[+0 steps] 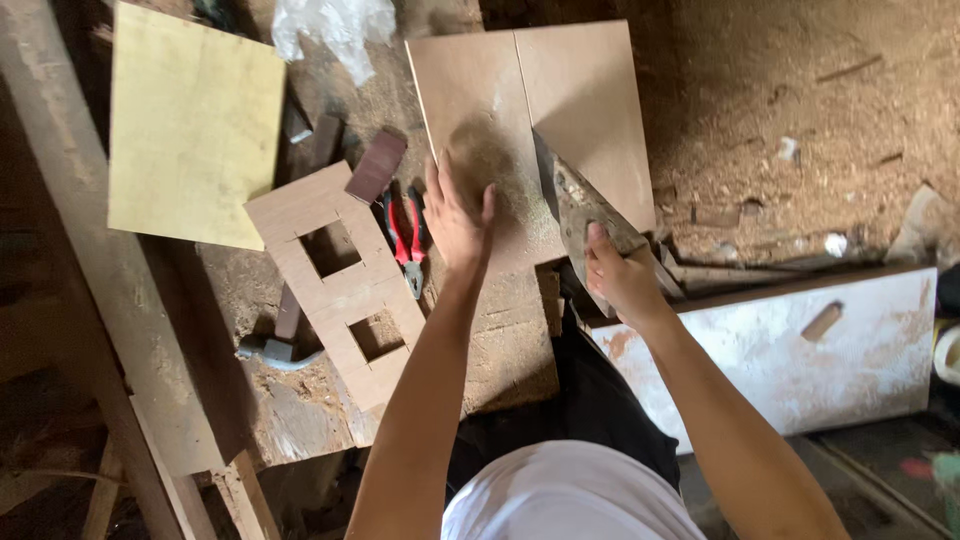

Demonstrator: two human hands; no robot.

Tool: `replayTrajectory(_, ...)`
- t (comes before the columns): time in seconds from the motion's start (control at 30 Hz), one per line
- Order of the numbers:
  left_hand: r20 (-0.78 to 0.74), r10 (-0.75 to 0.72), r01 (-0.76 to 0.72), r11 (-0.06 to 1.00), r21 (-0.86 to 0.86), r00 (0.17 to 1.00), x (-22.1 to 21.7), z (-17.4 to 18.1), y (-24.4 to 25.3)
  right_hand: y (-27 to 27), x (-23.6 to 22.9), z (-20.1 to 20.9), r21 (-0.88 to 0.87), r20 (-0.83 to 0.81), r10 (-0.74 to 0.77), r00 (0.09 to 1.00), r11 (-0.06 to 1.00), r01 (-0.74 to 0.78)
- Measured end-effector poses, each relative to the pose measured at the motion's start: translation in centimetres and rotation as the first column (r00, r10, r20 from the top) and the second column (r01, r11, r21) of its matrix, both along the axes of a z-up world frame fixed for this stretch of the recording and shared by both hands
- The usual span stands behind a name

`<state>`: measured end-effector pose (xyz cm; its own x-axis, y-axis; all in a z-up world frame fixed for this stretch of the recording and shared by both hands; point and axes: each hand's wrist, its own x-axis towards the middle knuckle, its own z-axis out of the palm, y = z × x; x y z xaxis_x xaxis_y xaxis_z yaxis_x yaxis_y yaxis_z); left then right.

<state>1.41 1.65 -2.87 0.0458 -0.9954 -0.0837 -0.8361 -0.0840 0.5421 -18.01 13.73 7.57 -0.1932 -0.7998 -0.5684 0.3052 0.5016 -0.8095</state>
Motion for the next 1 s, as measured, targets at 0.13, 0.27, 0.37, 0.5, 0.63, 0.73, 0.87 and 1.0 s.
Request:
replayTrajectory(0.13, -0.316, 0.067, -0.105, 0.989, -0.104, 0.947, 0.2, 0.7, 0.6, 0.9, -2.0, -0.8, -0.069, 0.053, 0.091, 0.994, 0.994, -0.087)
replayTrajectory(0.27, -0.424, 0.277, -0.147, 0.938, 0.315, 0.862, 0.0, 0.8, 0.5, 1.1, -4.5, -2.1, -0.039, 0.119, 0.07, 0.99, 0.997, -0.066)
replayTrajectory(0.37, -0.512, 0.047, 0.011, 0.994, 0.109, 0.858, -1.1, 1.0, 1.5, 3.1, -7.2, -2.9, 0.054, 0.182, -0.028, 0.983, 0.998, 0.019)
replayTrajectory(0.5, -0.422, 0.047, 0.12, 0.925, 0.36, 0.905, -4.7, 3.4, 1.3, 4.5, -11.0, -3.7, 0.179, -0.171, -0.085, 0.982, 0.977, 0.116)
replayTrajectory(0.63, -0.309, -0.036, 0.198, 0.835, 0.513, 0.95, -9.9, 6.9, 1.4, 6.3, -14.1, -4.9, 0.238, -0.33, -0.142, 0.933, 0.944, 0.228)
replayTrajectory(0.73, -0.302, -0.154, 0.291, 0.823, 0.487, 0.941, -13.5, 9.1, 1.4, 7.5, -16.1, -6.1, 0.311, -0.387, -0.146, 0.91, 0.909, 0.278)
replayTrajectory(0.87, -0.358, -0.262, 0.397, 0.835, 0.38, 0.896, -17.9, 11.2, 1.5, 8.7, -19.5, -7.0, 0.407, -0.343, -0.135, 0.93, 0.871, 0.276)
replayTrajectory(1.0, -0.359, -0.364, 0.452, 0.869, 0.2, 0.859, -20.8, 12.3, 1.8, 10.5, -21.9, -6.8, 0.347, -0.28, -0.153, 0.948, 0.905, 0.248)
